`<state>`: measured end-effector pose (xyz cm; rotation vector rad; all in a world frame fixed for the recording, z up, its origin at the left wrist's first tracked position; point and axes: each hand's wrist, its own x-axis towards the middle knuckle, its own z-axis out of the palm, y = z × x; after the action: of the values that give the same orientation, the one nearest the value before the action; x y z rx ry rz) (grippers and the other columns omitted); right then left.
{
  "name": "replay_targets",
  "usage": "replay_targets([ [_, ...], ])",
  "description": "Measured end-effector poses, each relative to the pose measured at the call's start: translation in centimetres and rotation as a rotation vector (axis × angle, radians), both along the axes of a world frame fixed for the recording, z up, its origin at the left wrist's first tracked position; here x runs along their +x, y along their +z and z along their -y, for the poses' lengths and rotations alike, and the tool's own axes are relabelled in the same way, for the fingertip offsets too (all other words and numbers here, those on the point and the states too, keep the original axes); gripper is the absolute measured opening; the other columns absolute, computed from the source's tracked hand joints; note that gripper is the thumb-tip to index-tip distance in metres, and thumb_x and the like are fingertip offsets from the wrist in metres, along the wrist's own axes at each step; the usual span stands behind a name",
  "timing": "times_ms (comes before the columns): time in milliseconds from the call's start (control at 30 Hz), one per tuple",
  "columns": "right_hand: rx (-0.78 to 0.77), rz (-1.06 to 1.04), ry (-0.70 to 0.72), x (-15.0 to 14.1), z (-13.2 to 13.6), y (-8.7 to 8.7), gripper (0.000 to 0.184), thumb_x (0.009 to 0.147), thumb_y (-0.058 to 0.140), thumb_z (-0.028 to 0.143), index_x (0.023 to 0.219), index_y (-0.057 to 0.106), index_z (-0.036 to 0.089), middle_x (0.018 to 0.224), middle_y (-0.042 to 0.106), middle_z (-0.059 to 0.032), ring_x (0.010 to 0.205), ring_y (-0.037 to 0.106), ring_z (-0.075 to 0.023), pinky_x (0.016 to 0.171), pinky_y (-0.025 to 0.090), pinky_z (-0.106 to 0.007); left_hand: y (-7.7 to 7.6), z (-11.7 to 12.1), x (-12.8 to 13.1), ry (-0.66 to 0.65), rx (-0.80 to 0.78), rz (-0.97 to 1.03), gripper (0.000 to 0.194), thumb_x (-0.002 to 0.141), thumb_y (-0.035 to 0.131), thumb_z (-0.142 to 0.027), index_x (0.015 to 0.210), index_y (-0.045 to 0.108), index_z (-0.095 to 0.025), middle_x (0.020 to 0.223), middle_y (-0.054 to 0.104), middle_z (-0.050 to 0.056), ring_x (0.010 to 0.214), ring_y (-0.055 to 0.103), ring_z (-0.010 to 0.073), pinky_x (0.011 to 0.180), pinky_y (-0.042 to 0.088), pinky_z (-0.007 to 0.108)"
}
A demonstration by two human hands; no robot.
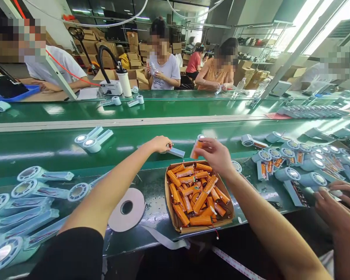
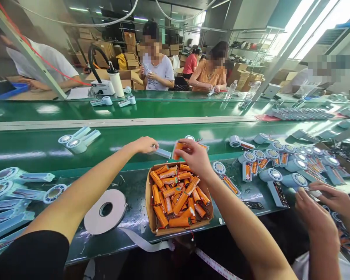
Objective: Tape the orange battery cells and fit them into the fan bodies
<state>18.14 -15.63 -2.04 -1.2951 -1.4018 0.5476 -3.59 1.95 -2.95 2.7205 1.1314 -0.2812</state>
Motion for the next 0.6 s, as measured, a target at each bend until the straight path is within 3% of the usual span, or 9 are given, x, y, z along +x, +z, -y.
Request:
replay_targets([
  [100,-0.166,0.538,0.076,-1.9,-6.3,-0.1,0.028,0.095,0.070,0.027,0.122,0.072,0.022,0.104,0.084,-0.0056,0.095,0.080,-0.0207,0.088,0.063,-0.035,0.1,-0.2,0.0,0.030,-0.002,0.061,0.030,0.095,0.053,-0.031,0.115,0.076,-0.031,0.118,0.080,0.002,0.106,0.073,0.0214,0.089,0.052,0.027],
  [200,-0.296,0.930,0.149,-2.7,-8.9,-0.6,0.024,0.097,0.070,0.024,0.120,0.074,0.025,0.106,0.084,-0.0050,0.097,0.079,-0.0222,0.085,0.058,-0.031,-0.2,-0.1,0.3,0.061,-0.006,0.112,0.030,0.098,0.052,-0.032,0.117,0.075,-0.031,0.115,0.081,0.002,0.105,0.073,0.0214,0.088,0.052,0.027],
  [267,-0.330,1.016,0.200,-2.8,-9.3,-0.9,0.023,0.094,0.075,0.025,0.117,0.076,0.027,0.104,0.084,-0.0042,0.098,0.079,-0.0246,0.085,0.056,-0.031,-0.5,-0.1,0.6,0.083,-0.012,0.144,0.028,0.098,0.054,-0.032,0.118,0.075,-0.031,0.113,0.081,0.003,0.105,0.073,0.0218,0.088,0.052,0.027],
  [400,-0.392,1.185,0.255,-2.9,-9.4,-1.3,0.033,0.103,0.063,0.039,0.133,0.074,0.030,0.111,0.083,-0.0090,0.104,0.078,-0.0309,0.087,0.055,-0.037,-1.2,-0.2,1.6,0.128,-0.030,0.194,0.024,0.098,0.058,-0.030,0.116,0.076,-0.029,0.112,0.081,0.004,0.107,0.073,0.0230,0.091,0.052,0.030],
  [600,-0.504,1.350,0.320,-3.8,-10.3,-1.2,0.039,0.103,0.057,0.041,0.137,0.074,0.034,0.121,0.080,-0.0130,0.114,0.075,-0.0371,0.090,0.056,-0.043,-2.6,-0.3,3.4,0.200,-0.053,0.239,0.030,0.105,0.061,-0.043,0.116,0.073,-0.018,0.118,0.076,0.009,0.111,0.071,0.0236,0.103,0.055,0.046],
])
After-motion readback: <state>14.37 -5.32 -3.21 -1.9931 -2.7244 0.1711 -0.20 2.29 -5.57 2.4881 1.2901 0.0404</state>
